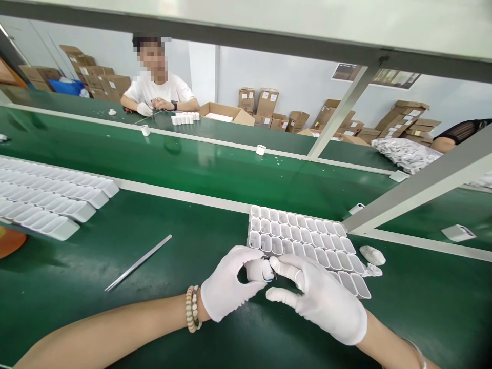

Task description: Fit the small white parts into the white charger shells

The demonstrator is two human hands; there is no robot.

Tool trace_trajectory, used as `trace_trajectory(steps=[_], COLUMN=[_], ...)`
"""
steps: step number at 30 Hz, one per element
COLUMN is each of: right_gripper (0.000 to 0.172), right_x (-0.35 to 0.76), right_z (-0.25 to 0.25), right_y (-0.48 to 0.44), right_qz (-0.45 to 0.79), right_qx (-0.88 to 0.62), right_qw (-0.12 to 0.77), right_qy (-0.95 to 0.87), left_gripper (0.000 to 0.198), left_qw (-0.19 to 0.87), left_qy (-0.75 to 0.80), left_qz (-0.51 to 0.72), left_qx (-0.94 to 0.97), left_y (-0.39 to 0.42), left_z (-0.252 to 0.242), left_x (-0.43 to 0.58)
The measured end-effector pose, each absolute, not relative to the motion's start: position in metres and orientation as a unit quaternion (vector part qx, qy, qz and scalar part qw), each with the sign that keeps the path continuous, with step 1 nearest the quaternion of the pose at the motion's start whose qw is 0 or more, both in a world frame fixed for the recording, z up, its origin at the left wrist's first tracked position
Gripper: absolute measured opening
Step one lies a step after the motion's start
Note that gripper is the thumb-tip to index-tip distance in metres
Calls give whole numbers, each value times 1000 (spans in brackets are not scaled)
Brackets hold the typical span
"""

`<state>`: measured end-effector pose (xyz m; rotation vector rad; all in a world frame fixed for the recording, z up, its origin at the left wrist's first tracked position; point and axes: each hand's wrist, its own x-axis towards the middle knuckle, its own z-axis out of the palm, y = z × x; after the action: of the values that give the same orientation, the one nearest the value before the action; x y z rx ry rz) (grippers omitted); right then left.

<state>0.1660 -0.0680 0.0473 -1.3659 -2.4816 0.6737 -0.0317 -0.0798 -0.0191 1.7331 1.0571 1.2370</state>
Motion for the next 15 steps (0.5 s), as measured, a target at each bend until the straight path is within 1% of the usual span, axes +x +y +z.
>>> trace_trajectory(steps=[5, 9, 12, 15], right_gripper=[20, 23, 26, 32], right_x=[164, 162, 161, 160], right_z=[46, 38, 30, 28], right_y=[-69, -70, -71, -71], right_qz=[244, 235, 202, 161], right_qx=[-476, -446, -418, -401], right_qw=[84, 50, 59, 84], right_qy=[-841, -862, -884, -898], left_gripper=[42, 40, 40, 42], left_qw=[374, 379, 397, 448], left_qy=[424, 400, 418, 441], left_qz=[477, 484, 476, 449], left_qx=[673, 680, 664, 635], left_y=[-80, -81, -81, -80], left_z=[-19, -21, -22, -21], left_x=[-32, -34, -35, -35])
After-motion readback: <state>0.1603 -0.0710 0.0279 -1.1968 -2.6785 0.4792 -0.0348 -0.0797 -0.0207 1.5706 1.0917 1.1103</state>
